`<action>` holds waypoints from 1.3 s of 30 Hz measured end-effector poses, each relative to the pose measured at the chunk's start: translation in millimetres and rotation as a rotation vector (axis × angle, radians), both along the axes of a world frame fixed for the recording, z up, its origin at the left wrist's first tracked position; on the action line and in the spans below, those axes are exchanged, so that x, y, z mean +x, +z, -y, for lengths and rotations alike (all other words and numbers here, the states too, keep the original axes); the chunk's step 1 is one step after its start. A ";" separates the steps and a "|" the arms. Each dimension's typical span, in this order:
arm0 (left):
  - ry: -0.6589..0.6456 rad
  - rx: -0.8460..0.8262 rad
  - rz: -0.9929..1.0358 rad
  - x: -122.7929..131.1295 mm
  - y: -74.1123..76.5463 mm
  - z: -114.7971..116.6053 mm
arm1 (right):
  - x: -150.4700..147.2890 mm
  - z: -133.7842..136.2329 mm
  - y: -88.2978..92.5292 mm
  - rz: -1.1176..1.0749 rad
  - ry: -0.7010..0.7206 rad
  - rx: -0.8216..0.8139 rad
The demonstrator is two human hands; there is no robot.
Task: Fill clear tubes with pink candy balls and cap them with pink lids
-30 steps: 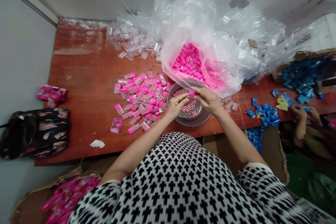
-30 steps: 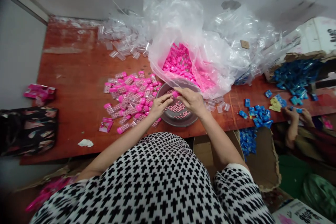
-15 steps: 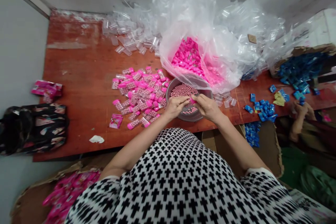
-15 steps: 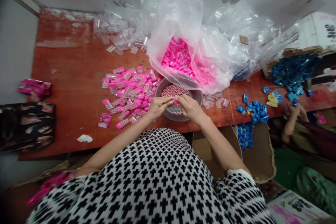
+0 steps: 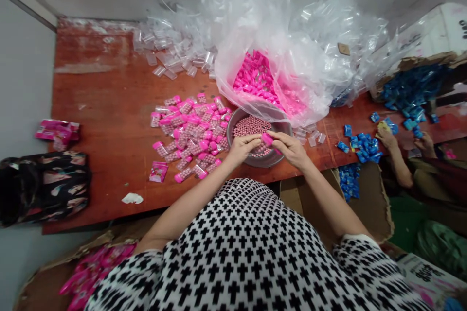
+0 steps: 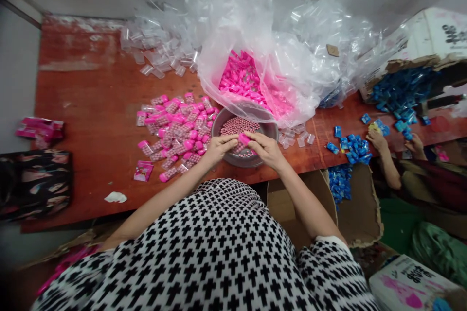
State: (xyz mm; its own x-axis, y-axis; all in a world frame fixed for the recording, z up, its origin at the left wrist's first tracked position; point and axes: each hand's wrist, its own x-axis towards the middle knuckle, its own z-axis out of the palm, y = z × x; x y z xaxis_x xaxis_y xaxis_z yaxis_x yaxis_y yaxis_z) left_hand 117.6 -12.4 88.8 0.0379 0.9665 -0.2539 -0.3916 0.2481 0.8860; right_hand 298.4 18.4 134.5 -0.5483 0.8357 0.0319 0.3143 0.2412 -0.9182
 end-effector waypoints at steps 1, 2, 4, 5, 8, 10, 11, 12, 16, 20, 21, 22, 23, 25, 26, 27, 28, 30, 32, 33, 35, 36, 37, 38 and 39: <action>0.042 -0.048 0.060 2.5 0.0 1.1 | 1.4 2.7 -3.6 -0.103 -0.056 -0.138; 0.078 -0.090 0.106 4.2 -0.4 1.9 | 2.3 5.4 -7.8 -0.204 -0.106 -0.268; 0.130 -0.127 0.126 5.1 -2.2 2.4 | 2.6 10.1 -17.1 -0.365 -0.190 -0.448; 0.143 -0.117 0.095 4.0 -3.6 2.3 | 1.9 11.6 -21.2 -0.418 -0.228 -0.495; 0.119 0.005 -0.107 -2.9 -8.5 1.8 | -1.8 10.9 -27.8 -0.516 -0.332 -0.555; 0.041 0.130 -0.255 -7.4 -11.1 2.5 | -4.0 7.9 -27.4 -0.549 -0.336 -0.607; -0.001 0.191 -0.309 -8.5 -11.9 3.2 | -4.9 6.7 -26.3 -0.551 -0.305 -0.658; -0.032 0.242 -0.346 -8.7 -12.5 4.2 | -5.8 6.2 -25.2 -0.546 -0.260 -0.727; -0.072 0.284 -0.336 -1.2 -12.2 10.3 | -11.8 12.0 -23.9 -0.540 -0.171 -1.020; -0.066 0.167 -0.248 8.2 -8.0 14.7 | -21.9 21.6 -27.4 -0.630 -0.281 -1.053; -0.049 0.140 -0.230 10.0 -7.0 14.9 | -24.8 23.2 -28.6 -0.657 -0.313 -1.039; -0.031 0.120 -0.220 11.7 -6.3 14.8 | -27.8 24.5 -30.0 -0.680 -0.349 -1.024; -0.012 0.103 -0.222 13.5 -5.9 14.4 | -30.8 25.4 -31.6 -0.697 -0.388 -1.012; 0.022 0.073 -0.252 17.7 -6.7 13.1 | -36.2 26.5 -35.4 -0.715 -0.470 -0.992; 0.035 0.055 -0.271 20.0 -7.7 12.3 | -38.2 26.5 -37.4 -0.719 -0.512 -0.978; 0.050 0.033 -0.286 22.3 -9.0 11.5 | -39.3 26.2 -39.3 -0.721 -0.548 -0.963; 0.062 0.008 -0.292 24.4 -10.4 10.7 | -39.3 25.5 -40.9 -0.720 -0.571 -0.955; 0.076 -0.032 -0.264 27.9 -12.9 8.9 | -36.6 23.0 -42.6 -0.717 -0.565 -0.969; 0.070 -0.044 -0.194 29.5 -14.3 6.9 | -31.4 19.5 -42.2 -0.713 -0.500 -1.022; 0.065 -0.041 -0.154 29.8 -14.4 6.0 | -28.9 17.7 -41.3 -0.711 -0.467 -1.043; 0.054 -0.030 -0.095 29.6 -13.6 4.4 | -25.8 14.9 -39.3 -0.697 -0.440 -1.046; 0.053 -0.024 -0.083 29.5 -12.8 3.8 | -25.4 14.0 -38.3 -0.686 -0.449 -1.026; 0.053 -0.018 -0.080 29.3 -11.8 3.2 | -25.6 13.3 -37.5 -0.675 -0.466 -0.996; 0.053 -0.010 -0.087 29.3 -10.7 2.6 | -26.1 12.9 -36.8 -0.665 -0.483 -0.963; 0.059 0.000 -0.103 29.4 -9.5 2.0 | -26.6 12.5 -36.3 -0.658 -0.490 -0.937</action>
